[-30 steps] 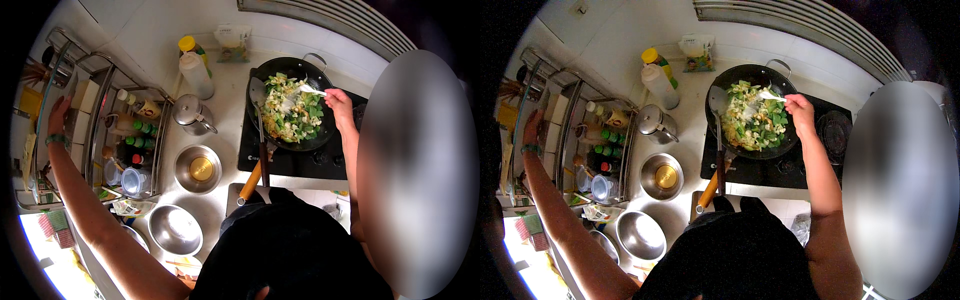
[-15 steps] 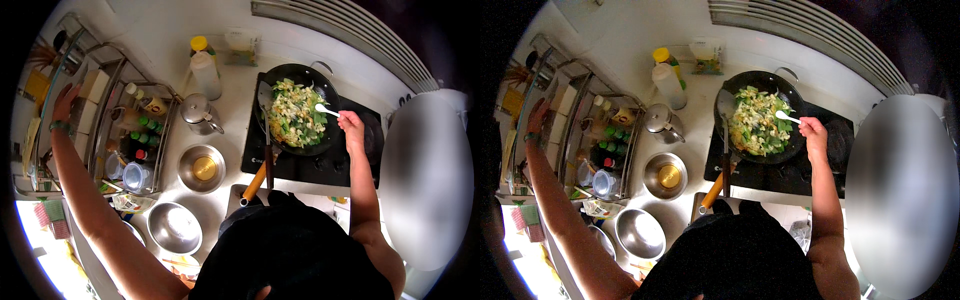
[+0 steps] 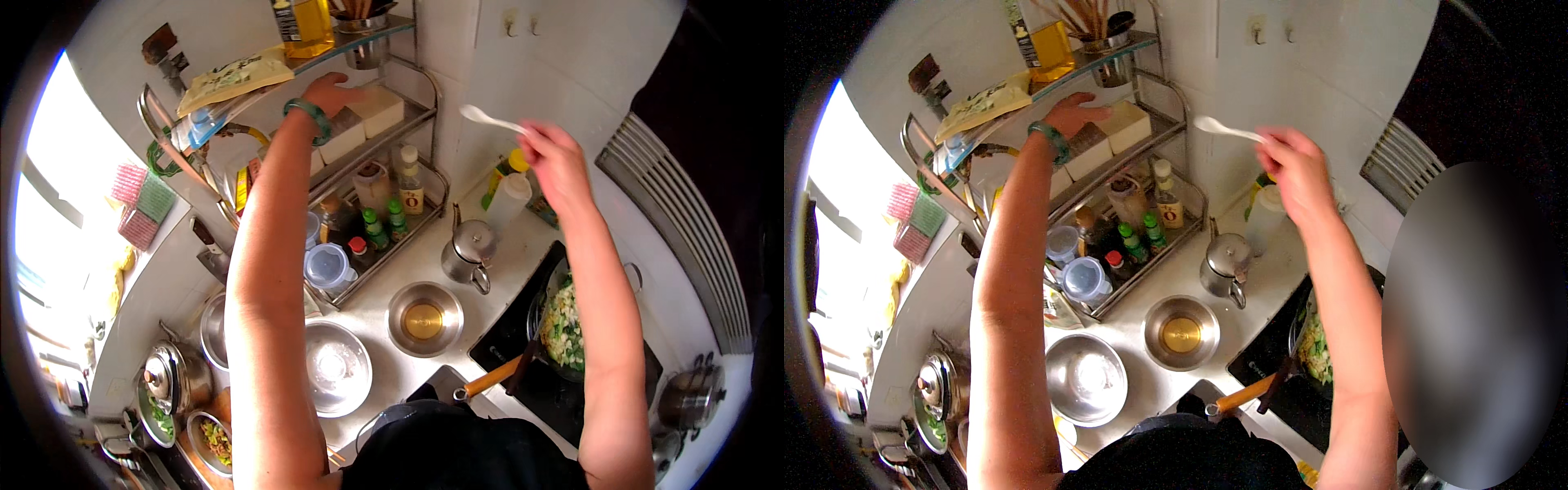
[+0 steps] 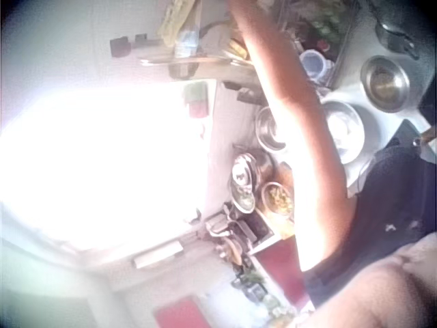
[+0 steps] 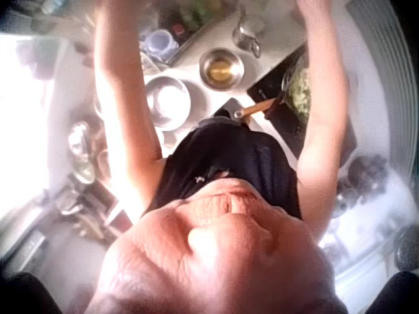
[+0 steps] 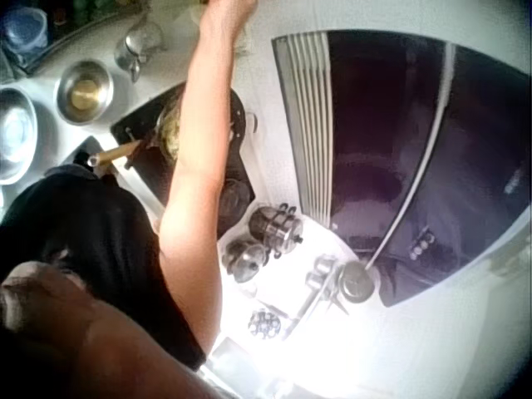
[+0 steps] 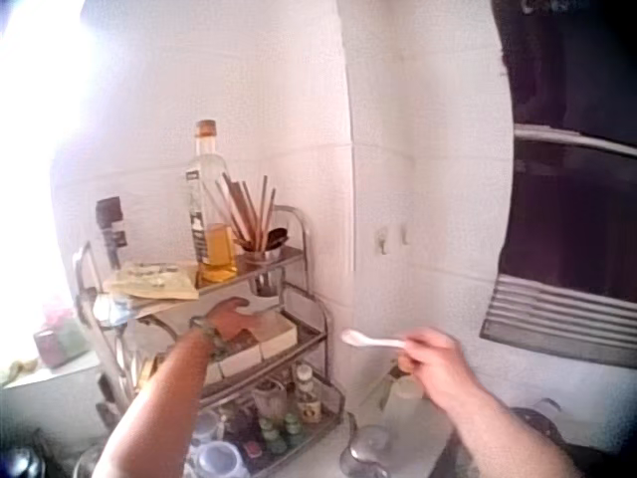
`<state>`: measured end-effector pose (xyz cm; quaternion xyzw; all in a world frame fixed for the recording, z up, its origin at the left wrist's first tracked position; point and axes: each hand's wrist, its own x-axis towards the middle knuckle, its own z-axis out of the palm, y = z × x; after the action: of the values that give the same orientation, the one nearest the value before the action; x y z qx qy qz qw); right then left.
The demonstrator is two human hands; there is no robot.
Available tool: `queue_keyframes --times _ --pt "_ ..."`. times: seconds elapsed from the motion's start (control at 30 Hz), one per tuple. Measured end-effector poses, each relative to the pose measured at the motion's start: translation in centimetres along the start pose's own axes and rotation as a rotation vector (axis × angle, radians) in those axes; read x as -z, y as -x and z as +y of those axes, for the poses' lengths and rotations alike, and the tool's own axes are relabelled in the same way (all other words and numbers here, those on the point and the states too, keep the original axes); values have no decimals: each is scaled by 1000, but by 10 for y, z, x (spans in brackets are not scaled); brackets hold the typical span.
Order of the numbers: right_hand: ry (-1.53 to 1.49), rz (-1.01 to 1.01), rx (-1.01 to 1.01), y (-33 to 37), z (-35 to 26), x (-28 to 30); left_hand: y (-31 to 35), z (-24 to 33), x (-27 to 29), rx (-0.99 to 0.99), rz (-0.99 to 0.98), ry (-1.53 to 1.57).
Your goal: The person stir-fries chopped vegetables and scrambled eggs in a wok on an induction cooktop. They add seasonings from a shelf, including a white powder and liquids from bottles, then continue to mix the ingredients with a spatula.
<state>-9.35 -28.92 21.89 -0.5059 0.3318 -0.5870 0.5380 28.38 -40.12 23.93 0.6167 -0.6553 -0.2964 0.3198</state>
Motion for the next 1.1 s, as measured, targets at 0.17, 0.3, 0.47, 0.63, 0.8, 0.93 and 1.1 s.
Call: queue_keyframes --times 0.17,0.3,0.47,0.63,0.8,0.93,1.1 --pt "166 9 -70 -89 38 -106 -3 12 -6 -36 2 -90" --pt "239 -88 -220 -103 53 -146 13 11 -10 -50 -10 -99" --pt "584 -68 -12 -65 37 -101 46 33 -19 -93 118 -339" --pt "816 -274 4 77 40 -23 101 30 -31 -286 214 -58" --pt "1035 -412 -225 257 30 30 188 66 -98 -306 -48 275" --pt "1062 -404 -242 328 46 62 288 63 -179 -113 -364 410" --pt "1037 -439 -160 346 52 79 370 25 -297 -77 -375 147"
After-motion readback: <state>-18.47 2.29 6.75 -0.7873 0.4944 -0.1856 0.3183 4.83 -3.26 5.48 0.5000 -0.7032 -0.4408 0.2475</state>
